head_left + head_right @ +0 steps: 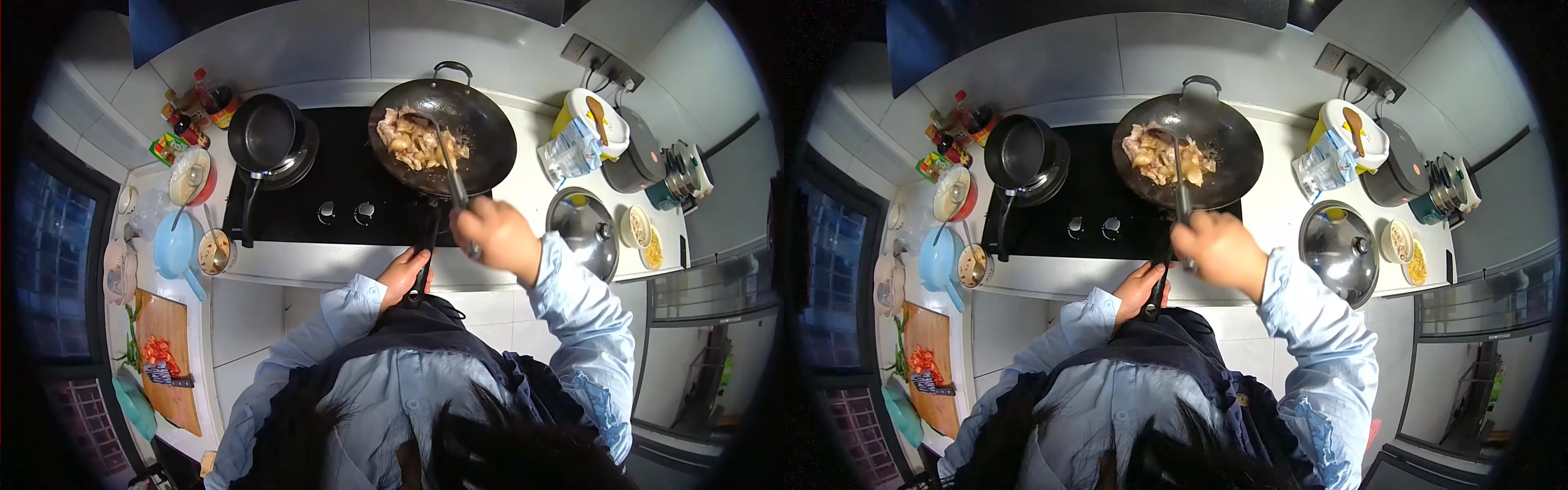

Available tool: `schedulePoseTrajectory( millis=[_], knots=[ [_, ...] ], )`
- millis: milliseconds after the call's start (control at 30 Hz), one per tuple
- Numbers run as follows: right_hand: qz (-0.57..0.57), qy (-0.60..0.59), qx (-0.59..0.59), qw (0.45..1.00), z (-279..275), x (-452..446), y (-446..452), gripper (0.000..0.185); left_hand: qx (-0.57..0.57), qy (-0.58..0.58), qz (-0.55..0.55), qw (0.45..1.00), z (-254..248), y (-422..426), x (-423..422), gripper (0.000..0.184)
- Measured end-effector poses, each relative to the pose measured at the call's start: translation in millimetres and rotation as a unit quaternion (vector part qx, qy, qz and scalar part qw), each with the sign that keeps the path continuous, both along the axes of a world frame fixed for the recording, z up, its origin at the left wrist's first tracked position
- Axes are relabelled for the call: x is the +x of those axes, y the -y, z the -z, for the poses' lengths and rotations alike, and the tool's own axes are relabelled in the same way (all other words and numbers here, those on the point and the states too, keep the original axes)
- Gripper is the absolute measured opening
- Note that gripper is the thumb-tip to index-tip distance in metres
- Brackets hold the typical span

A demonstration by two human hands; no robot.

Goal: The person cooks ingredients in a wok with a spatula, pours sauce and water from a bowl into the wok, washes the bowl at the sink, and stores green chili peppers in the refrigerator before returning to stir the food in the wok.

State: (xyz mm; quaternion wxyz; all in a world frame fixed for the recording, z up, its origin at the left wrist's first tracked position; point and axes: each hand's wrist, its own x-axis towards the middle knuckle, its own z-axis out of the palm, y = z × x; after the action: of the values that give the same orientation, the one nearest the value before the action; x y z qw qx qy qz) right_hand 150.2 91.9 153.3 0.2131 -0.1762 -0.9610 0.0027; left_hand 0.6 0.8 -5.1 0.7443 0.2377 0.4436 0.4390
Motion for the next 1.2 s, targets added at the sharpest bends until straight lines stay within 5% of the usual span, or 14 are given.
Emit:
schedulePoseTrajectory(
  millis=[300,500,633,967,1100,1200],
  knots=[
    [-0.036,0.059,-0.003,0.998,-64,20,55,0.028,0.015,0.02,0.008,1.0,2,-3,-3,0.028],
    [-0.05,0.048,-0.029,0.997,-29,-22,38,0.018,0.091,-0.017,0.013,0.996,25,-7,-1,0.026],
    [0.007,0.035,-0.021,0.999,-12,-36,12,0.014,0.002,0.008,-0.01,1.0,1,0,-8,0.025],
    [0.006,0.077,-0.005,0.997,-53,-32,-4,0.013,0.026,-0.025,-0.01,0.999,1,1,-17,0.03],
    [0.01,0.043,0.029,0.999,-22,-40,-25,0.014,0.024,-0.021,0.001,1.0,2,3,-15,0.03],
    [-0.013,0.146,0.082,0.986,19,-47,-40,0.016,0.025,-0.023,0.006,0.999,-1,4,-15,0.03]
  ],
)
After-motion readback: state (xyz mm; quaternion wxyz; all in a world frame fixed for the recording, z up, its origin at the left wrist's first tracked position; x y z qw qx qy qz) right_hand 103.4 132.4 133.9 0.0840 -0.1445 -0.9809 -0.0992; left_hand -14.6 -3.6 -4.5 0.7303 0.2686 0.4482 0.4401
